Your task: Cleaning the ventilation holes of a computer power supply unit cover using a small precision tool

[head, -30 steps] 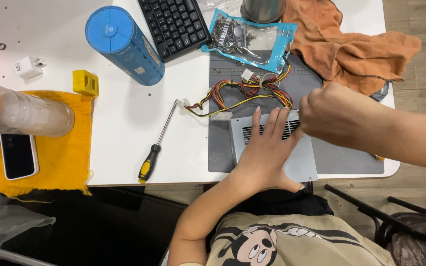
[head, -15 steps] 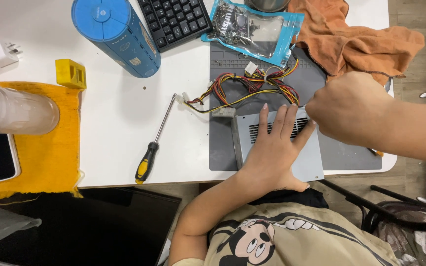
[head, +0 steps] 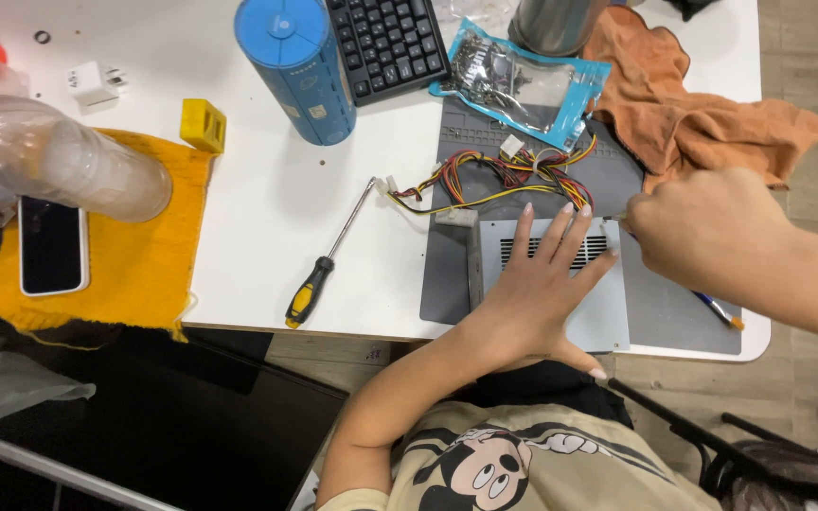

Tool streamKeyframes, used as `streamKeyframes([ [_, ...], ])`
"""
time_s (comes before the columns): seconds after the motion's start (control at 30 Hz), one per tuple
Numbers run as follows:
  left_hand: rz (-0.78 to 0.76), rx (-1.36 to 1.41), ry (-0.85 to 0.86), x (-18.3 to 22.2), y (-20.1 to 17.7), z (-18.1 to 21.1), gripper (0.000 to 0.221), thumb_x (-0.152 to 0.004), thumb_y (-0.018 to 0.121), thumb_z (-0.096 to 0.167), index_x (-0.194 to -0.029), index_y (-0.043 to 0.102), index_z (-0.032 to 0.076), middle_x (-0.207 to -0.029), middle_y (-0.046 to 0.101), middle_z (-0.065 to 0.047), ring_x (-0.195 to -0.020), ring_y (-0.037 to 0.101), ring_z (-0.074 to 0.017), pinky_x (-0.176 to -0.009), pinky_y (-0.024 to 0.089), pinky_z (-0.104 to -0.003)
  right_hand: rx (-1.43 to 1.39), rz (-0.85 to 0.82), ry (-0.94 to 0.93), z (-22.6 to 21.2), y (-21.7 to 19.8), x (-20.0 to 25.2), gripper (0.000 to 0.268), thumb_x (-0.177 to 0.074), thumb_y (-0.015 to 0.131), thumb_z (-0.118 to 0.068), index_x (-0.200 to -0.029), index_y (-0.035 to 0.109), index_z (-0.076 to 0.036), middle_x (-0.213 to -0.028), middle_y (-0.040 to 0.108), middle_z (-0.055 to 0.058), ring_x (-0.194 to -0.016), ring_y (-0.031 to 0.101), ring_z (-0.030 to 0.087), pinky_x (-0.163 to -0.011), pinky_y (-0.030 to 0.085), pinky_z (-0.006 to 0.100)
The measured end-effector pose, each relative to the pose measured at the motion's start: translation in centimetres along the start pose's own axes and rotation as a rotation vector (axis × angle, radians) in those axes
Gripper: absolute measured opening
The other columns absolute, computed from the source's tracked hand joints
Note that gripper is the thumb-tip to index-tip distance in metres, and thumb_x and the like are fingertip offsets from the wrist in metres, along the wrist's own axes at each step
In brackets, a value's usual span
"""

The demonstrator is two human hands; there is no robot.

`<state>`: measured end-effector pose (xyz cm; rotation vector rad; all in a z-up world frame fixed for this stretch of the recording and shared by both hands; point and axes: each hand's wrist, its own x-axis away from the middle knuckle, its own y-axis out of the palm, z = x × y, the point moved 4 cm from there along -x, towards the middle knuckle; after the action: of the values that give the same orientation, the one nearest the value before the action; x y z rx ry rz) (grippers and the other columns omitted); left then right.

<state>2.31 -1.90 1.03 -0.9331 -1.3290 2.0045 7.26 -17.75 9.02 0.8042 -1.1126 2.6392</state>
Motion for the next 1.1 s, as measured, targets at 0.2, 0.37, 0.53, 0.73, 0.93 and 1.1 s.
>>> streamKeyframes([
  [0.2, 0.441, 0.490, 0.030, 1.3, -5.1, -8.1, 0.039, -0.099, 0.075, 0.037, -0.133, 0.065, 0.019, -0.142, 0.060, -0.006, -0.135, 0.058, -0.0274, -0.118, 0.043, -0.058, -0.340, 0.416, 0.221, 3.5, 5.2, 5.8, 0.035, -0.110, 0.046, -0.061, -0.101, 0.070, -0.036, -0.072, 0.066, -0.012, -0.065, 0.070, 0.016, -0.055, 0.043, 0.032],
  [0.37, 0.529, 0.367, -0.421, -0.4, -1.1, -20.7, 0.016, -0.098, 0.067, 0.016, -0.108, 0.079, 0.012, -0.105, 0.077, -0.004, -0.102, 0.063, -0.0267, -0.089, 0.050, -0.039, -1.000, 0.352, 0.280, 3.0, 9.2, 8.7, 0.033, -0.099, 0.064, -0.046, -0.127, 0.080, -0.036, -0.053, 0.067, 0.007, -0.054, 0.058, 0.024, -0.061, 0.044, 0.036],
  [0.53, 0.303, 0.245, -0.483, -2.8, 3.7, -25.9, 0.015, -0.092, 0.078, 0.012, -0.105, 0.082, 0.017, -0.100, 0.074, -0.003, -0.099, 0.060, -0.0290, -0.080, 0.050, -0.042, -1.783, 0.338, 0.311, -1.0, 16.0, 9.4, 0.024, -0.096, 0.074, -0.014, -0.114, 0.084, -0.001, -0.105, 0.082, 0.006, -0.092, 0.062, 0.013, -0.081, 0.045, 0.027],
  [0.73, 0.255, 0.283, -0.506, -3.5, 4.2, -26.9, 0.013, -0.087, 0.086, 0.015, -0.100, 0.086, 0.019, -0.092, 0.069, -0.005, -0.091, 0.066, -0.0282, -0.078, 0.051, -0.040, -2.437, 0.666, -0.010, -6.3, 22.7, 8.7, 0.032, -0.107, 0.059, -0.023, -0.114, 0.069, 0.007, -0.055, 0.037, -0.001, -0.053, 0.037, 0.011, -0.058, 0.032, 0.025],
  [0.93, 0.319, 0.350, -0.501, -3.2, 4.8, -28.1, 0.013, -0.084, 0.094, 0.019, -0.094, 0.087, 0.019, -0.088, 0.064, 0.000, -0.074, 0.062, -0.0183, -0.068, 0.051, -0.033, -2.581, 0.643, -0.103, -8.6, 24.2, 7.5, 0.032, -0.112, 0.055, -0.030, -0.115, 0.067, -0.001, -0.056, 0.036, -0.004, -0.050, 0.031, 0.007, -0.053, 0.027, 0.023],
  [1.1, 0.366, 0.447, -0.499, -2.8, 5.8, -28.7, 0.012, -0.077, 0.092, 0.015, -0.085, 0.084, 0.019, -0.079, 0.073, 0.006, -0.070, 0.060, -0.0115, -0.065, 0.046, -0.029, -2.628, 0.615, -0.077, -8.2, 24.7, 7.7, 0.033, -0.112, 0.056, -0.034, -0.118, 0.064, -0.002, -0.057, 0.035, -0.002, -0.050, 0.030, 0.006, -0.055, 0.025, 0.023],
])
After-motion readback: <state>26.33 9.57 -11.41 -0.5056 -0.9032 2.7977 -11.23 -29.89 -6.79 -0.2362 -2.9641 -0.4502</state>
